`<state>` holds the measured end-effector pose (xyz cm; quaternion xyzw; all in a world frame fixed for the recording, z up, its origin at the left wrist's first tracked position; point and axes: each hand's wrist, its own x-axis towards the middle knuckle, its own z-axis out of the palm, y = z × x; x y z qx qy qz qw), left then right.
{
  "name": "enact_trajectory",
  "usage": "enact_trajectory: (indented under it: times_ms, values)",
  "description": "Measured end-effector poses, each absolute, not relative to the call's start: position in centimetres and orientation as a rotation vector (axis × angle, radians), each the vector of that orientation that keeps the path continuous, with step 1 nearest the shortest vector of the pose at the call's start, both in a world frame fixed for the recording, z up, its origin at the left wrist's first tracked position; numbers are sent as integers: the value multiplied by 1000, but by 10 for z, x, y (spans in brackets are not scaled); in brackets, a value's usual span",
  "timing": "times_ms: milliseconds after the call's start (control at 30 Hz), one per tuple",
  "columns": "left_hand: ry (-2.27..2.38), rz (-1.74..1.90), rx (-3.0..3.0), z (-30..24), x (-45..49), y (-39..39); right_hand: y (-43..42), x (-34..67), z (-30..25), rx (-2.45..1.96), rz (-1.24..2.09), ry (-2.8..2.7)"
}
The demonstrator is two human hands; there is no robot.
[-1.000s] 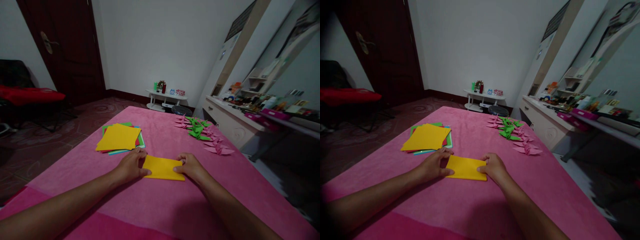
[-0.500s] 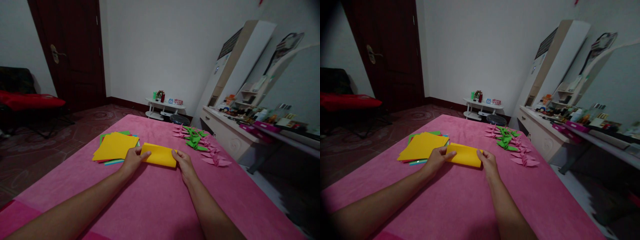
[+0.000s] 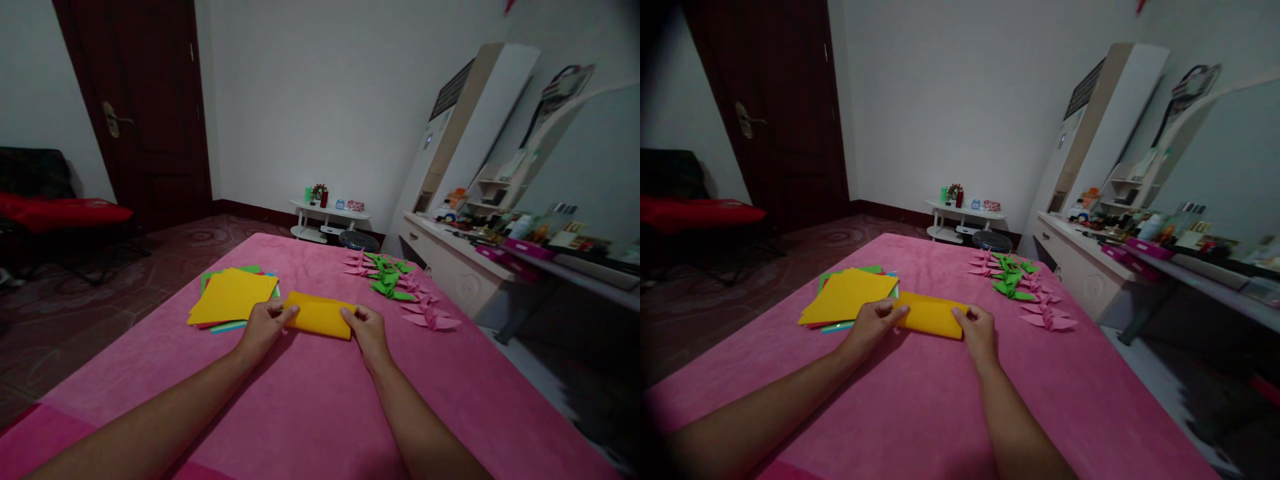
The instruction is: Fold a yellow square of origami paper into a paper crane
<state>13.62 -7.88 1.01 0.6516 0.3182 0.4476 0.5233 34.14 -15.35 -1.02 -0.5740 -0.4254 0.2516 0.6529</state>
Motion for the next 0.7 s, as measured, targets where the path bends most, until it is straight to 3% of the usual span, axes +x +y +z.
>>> enact_trajectory:
  times_ms: [267, 700]
  values:
    - [838, 1139, 1537, -1, 136, -73, -155, 334, -3, -1166, 787, -883]
    - [829, 1203, 1488, 2, 134, -73, -151, 334, -11, -1178, 641, -961]
